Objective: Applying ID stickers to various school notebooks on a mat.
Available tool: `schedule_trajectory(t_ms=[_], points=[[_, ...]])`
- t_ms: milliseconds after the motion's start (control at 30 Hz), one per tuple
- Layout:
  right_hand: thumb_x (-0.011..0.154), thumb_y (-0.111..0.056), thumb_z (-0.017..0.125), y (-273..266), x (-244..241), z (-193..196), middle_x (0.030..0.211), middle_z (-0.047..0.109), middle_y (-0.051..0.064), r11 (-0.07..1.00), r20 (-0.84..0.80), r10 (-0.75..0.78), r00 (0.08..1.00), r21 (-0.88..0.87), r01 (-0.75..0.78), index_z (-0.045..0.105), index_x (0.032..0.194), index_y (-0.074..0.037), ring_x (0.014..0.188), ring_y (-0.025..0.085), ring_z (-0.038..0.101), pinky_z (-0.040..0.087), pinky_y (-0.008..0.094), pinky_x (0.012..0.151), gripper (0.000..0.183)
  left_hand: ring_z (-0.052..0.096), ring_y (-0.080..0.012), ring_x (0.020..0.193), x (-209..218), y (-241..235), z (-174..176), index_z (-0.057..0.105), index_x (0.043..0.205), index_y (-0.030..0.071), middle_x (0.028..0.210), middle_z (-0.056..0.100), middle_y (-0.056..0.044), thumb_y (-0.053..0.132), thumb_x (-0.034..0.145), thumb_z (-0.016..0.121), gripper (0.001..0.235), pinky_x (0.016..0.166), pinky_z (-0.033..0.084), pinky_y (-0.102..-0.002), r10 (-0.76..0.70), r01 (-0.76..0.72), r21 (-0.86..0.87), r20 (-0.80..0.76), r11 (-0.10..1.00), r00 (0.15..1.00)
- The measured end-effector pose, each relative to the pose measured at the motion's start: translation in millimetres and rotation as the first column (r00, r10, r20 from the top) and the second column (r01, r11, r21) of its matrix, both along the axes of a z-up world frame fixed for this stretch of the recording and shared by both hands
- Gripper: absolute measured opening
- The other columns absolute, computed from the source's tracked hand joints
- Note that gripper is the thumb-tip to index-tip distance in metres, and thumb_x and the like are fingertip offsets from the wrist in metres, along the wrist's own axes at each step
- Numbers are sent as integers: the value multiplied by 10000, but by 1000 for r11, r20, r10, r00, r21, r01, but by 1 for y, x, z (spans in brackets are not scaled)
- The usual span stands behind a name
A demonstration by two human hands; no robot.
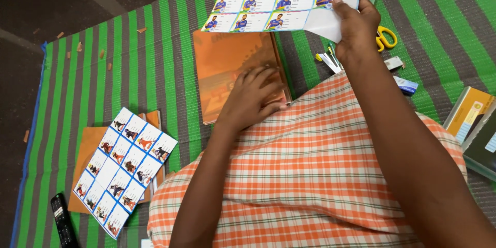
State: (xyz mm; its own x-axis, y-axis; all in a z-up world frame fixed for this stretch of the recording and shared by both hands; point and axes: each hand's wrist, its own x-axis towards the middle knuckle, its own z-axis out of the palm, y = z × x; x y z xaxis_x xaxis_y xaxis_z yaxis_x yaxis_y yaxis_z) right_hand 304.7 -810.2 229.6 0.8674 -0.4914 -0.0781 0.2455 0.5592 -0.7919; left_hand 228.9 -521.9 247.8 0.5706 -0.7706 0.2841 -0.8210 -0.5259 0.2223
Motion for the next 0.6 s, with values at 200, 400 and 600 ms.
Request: schedule_trajectory(t_ms=[200, 400, 600], points=[[932, 15, 722, -4, 1, 0, 1110, 773, 171, 1000, -16, -10, 1000, -25, 10, 655, 1158, 39, 948, 240, 785, 673, 378, 865, 236, 559, -319, 1336, -12, 20, 20, 650, 1298, 124, 1397, 619, -105, 310, 994, 627, 357, 1092, 432, -475, 95, -138, -231, -186, 963, 978], [943, 15, 721, 0, -3, 2, 1120, 773, 161, 999, 13, 11, 1000, -42, -11, 665, 1152, 33, 958, 227, 779, 663, 370, 875, 218, 650, -283, 1138, -7, 17, 1, 664, 1272, 127, 1208, 705, -97, 204, 1027, 575, 272, 1012, 492, -424, 146, -275, -359, -347, 892, 926], [934, 3, 741, 0, -1, -1, 1122, 777, 161, 999, -16, -20, 1000, -50, 19, 673, 1191, 36, 954, 227, 784, 666, 367, 874, 268, 652, -271, 1047, -12, -7, -22, 680, 1160, 115, 1057, 710, -75, 136, 949, 639, 216, 953, 470, -439, 190, -211, -324, -95, 922, 977]])
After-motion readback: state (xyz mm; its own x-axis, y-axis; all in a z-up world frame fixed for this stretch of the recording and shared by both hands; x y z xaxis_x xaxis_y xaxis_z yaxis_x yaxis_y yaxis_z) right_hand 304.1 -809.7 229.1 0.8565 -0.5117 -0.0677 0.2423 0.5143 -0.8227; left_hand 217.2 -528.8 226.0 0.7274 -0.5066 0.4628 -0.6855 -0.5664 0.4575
